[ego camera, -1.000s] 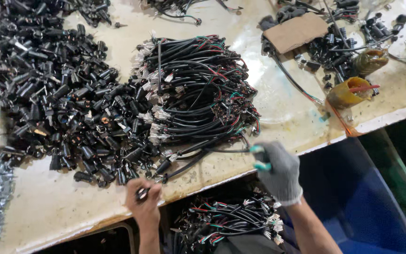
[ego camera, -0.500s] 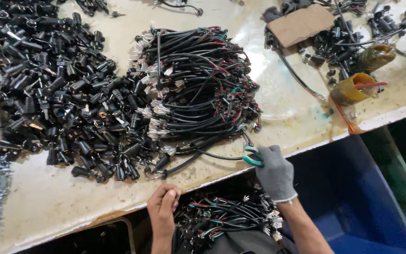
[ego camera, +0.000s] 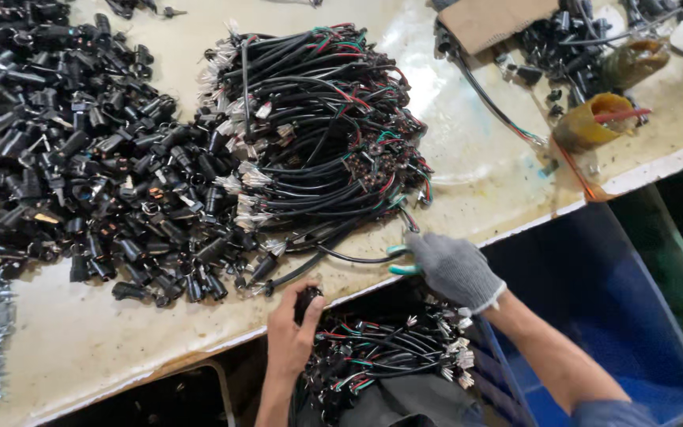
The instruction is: The person repeatedly picks black plastic connectors and short multi-colored wires from a workbench, inserts the wire ends into the connectors, and places the assembled units into a growing pile. The person uses a pair of pliers to assist with insertion and occasionally shifts the pile of finished units.
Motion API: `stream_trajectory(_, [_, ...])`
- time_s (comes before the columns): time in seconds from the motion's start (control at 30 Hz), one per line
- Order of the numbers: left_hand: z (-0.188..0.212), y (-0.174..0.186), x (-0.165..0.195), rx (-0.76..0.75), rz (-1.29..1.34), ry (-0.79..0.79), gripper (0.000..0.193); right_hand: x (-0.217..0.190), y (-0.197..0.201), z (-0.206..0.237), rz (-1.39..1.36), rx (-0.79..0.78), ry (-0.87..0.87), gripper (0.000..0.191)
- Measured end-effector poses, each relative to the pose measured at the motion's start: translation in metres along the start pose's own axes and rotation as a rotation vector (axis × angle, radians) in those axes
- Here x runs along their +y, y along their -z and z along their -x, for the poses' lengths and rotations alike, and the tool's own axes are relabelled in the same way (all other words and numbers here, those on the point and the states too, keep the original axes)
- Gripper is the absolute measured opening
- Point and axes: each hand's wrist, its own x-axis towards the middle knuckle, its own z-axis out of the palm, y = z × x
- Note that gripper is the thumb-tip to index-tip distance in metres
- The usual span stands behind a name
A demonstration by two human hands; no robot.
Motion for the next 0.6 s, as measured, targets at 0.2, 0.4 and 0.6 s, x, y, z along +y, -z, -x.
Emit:
stream_trajectory(0.2, [0.021, -0.009, 0.0, -0.209, 0.372, 0.136, 0.026, -0.024, 0.019, -0.01, -0.617, 0.031, -0.337, 0.037])
stream_trajectory(0.4, [0.028, -0.036, 0.011, -0.384, 0.545, 0.166, 0.025, -0.081, 0.01, 0.016, -0.452, -0.18, 0.396, 0.036])
stream_trajectory(0.6, [0.031, -0.031, 0.018, -0.218, 0.079, -0.104, 0.022, -0.1, -0.017, 0.02, -0.785, 0.125, 0.03, 0.016])
